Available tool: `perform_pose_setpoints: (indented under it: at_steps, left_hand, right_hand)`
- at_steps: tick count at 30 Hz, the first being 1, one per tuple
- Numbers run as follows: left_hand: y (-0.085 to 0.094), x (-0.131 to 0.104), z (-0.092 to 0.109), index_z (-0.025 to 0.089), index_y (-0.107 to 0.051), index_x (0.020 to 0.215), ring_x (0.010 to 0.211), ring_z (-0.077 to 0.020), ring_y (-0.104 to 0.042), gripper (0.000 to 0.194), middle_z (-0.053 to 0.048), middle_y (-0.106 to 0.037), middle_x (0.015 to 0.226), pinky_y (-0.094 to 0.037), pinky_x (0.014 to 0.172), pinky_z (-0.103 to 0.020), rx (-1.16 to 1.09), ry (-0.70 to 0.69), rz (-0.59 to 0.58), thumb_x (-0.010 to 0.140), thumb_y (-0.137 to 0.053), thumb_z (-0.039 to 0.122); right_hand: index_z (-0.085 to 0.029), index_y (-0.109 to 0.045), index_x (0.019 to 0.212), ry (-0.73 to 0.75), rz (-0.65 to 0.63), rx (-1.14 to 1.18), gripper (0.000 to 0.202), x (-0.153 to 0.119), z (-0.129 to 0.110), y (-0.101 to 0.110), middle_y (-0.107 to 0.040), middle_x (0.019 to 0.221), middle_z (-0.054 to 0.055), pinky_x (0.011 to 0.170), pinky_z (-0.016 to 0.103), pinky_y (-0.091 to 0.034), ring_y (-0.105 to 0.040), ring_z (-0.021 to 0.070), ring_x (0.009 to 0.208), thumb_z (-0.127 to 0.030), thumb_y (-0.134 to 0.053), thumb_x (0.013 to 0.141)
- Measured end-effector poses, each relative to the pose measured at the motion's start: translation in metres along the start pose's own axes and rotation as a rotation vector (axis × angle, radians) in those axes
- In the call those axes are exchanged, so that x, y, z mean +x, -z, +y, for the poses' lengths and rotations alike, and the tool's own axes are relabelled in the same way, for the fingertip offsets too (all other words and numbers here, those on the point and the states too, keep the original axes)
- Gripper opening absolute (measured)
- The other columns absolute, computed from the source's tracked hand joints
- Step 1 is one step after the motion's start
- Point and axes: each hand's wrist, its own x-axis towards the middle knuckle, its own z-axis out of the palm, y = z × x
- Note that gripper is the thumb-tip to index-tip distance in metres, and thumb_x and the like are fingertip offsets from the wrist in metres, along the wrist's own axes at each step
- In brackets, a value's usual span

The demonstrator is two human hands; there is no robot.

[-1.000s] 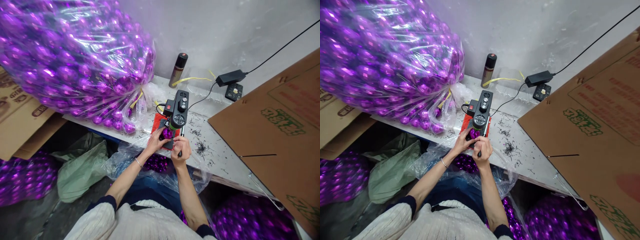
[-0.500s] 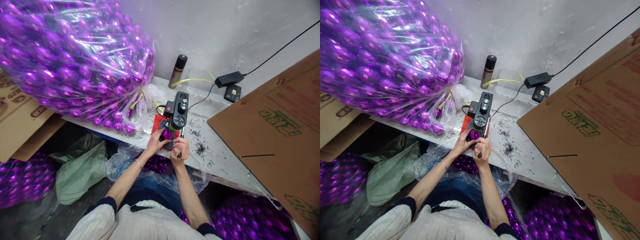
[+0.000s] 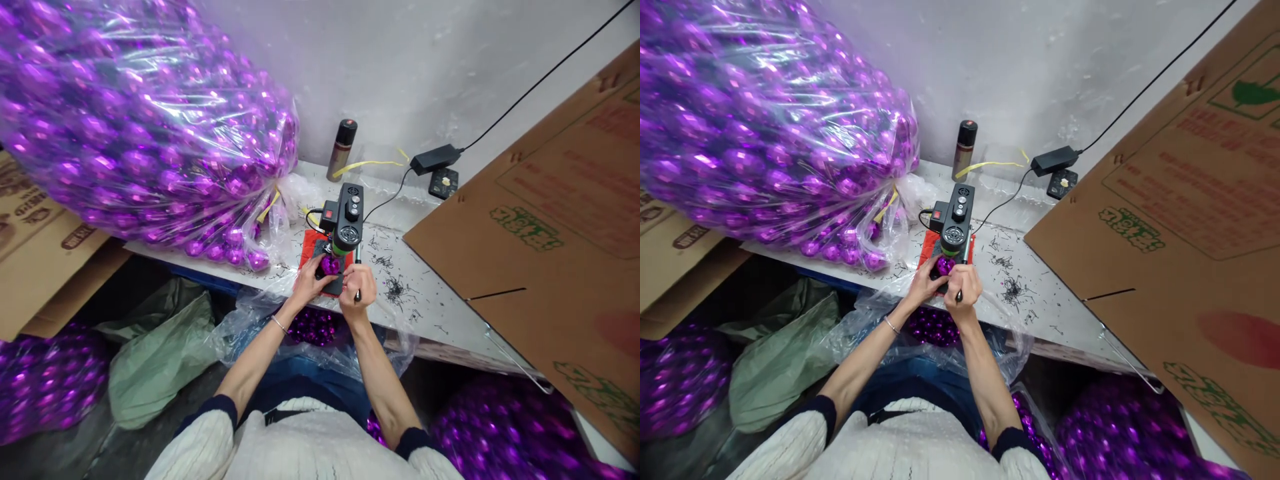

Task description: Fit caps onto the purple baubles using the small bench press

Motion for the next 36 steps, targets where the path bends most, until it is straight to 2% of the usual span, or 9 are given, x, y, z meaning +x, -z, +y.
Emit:
perform_pose_setpoints:
  at_steps: [5, 10, 12, 15, 18, 21, 24, 31, 36]
  left_hand:
    - [0.014, -0.030, 0.009, 0.020, -0.054, 0.137, 0.121, -0.0300, -0.064, 0.068, -0.015, -0.067, 0.128, -0.051, 0.105, -0.050, 0.044, -0.058, 0.066, 0.080, -0.078, 0.049]
    - [0.024, -0.106, 0.018, 0.020, -0.059, 0.133, 0.112, -0.0307, -0.069, 0.080, -0.015, -0.069, 0.121, -0.057, 0.099, -0.046, 0.165, -0.202, -0.082, 0.069, -0.078, 0.065]
    - [0.026, -0.117, 0.016, 0.019, -0.061, 0.129, 0.107, -0.0298, -0.070, 0.077, -0.015, -0.070, 0.116, -0.059, 0.094, -0.044, 0.195, -0.229, -0.056, 0.072, -0.073, 0.069]
    - [0.045, -0.085, 0.009, 0.017, -0.063, 0.121, 0.109, -0.0271, -0.069, 0.048, -0.015, -0.071, 0.112, -0.057, 0.096, -0.043, 0.234, -0.227, 0.144, 0.096, -0.053, 0.056]
    - [0.088, -0.012, -0.002, 0.015, -0.065, 0.117, 0.115, -0.0265, -0.064, 0.035, -0.017, -0.069, 0.115, -0.049, 0.105, -0.045, 0.386, -0.078, 0.304, 0.104, -0.034, 0.025]
    - [0.131, 0.059, -0.014, 0.007, -0.066, 0.115, 0.121, -0.0343, -0.058, 0.036, -0.025, -0.065, 0.123, -0.043, 0.105, -0.051, 0.634, 0.185, 0.159, 0.094, -0.037, 0.007]
    - [0.151, 0.100, -0.025, 0.000, -0.069, 0.097, 0.118, -0.0412, -0.057, 0.026, -0.031, -0.068, 0.106, -0.038, 0.104, -0.057, 0.729, 0.340, 0.020, 0.087, -0.045, 0.004]
    - [0.156, 0.111, -0.028, 0.004, -0.068, 0.098, 0.119, -0.0441, -0.058, 0.018, -0.029, -0.067, 0.104, -0.039, 0.103, -0.058, 0.726, 0.370, -0.022, 0.085, -0.062, 0.015]
    - [0.172, 0.085, -0.011, 0.017, -0.058, 0.130, 0.114, -0.0346, -0.064, 0.063, -0.017, -0.064, 0.124, -0.051, 0.098, -0.045, 0.332, 0.206, 0.020, 0.074, -0.081, 0.033]
  right_hand:
    - [-0.022, -0.050, 0.072, -0.127, -0.098, -0.035, 0.028, 0.032, -0.020, 0.011, -0.058, 0.070, 0.000, 0.066, 0.029, -0.046, -0.058, 0.0131, 0.068, -0.015, -0.041, 0.097]
    - [-0.022, -0.052, 0.073, -0.094, -0.092, -0.005, 0.026, 0.020, -0.017, 0.011, -0.060, 0.072, 0.001, 0.066, 0.029, -0.046, -0.060, 0.0140, 0.070, -0.014, -0.043, 0.096]
    - [-0.022, -0.052, 0.073, -0.091, -0.080, 0.004, 0.026, 0.012, -0.014, 0.009, -0.060, 0.072, 0.001, 0.067, 0.030, -0.046, -0.060, 0.0147, 0.071, -0.013, -0.043, 0.096]
    - [-0.022, -0.052, 0.073, -0.088, -0.068, 0.003, 0.026, 0.006, -0.012, 0.007, -0.060, 0.072, 0.001, 0.067, 0.030, -0.046, -0.060, 0.0147, 0.071, -0.012, -0.044, 0.095]
    - [-0.022, -0.052, 0.072, -0.084, -0.064, 0.004, 0.026, 0.007, -0.012, 0.006, -0.060, 0.071, 0.001, 0.066, 0.030, -0.047, -0.061, 0.0148, 0.070, -0.013, -0.044, 0.095]
    - [-0.022, -0.052, 0.071, -0.092, -0.045, 0.015, 0.027, 0.008, -0.013, 0.005, -0.060, 0.072, 0.001, 0.067, 0.030, -0.047, -0.061, 0.0150, 0.071, -0.013, -0.045, 0.095]
    - [-0.022, -0.052, 0.070, -0.100, -0.036, 0.020, 0.027, 0.006, -0.013, 0.004, -0.060, 0.072, 0.001, 0.067, 0.030, -0.047, -0.061, 0.0148, 0.071, -0.012, -0.046, 0.094]
    - [-0.022, -0.054, 0.073, -0.090, -0.065, 0.006, 0.026, 0.003, -0.011, 0.005, -0.060, 0.073, 0.002, 0.067, 0.030, -0.048, -0.061, 0.0150, 0.072, -0.014, -0.043, 0.095]
    - [-0.022, -0.054, 0.074, -0.073, -0.077, 0.015, 0.026, 0.002, -0.010, 0.006, -0.059, 0.072, 0.001, 0.067, 0.029, -0.047, -0.061, 0.0149, 0.073, -0.013, -0.042, 0.095]
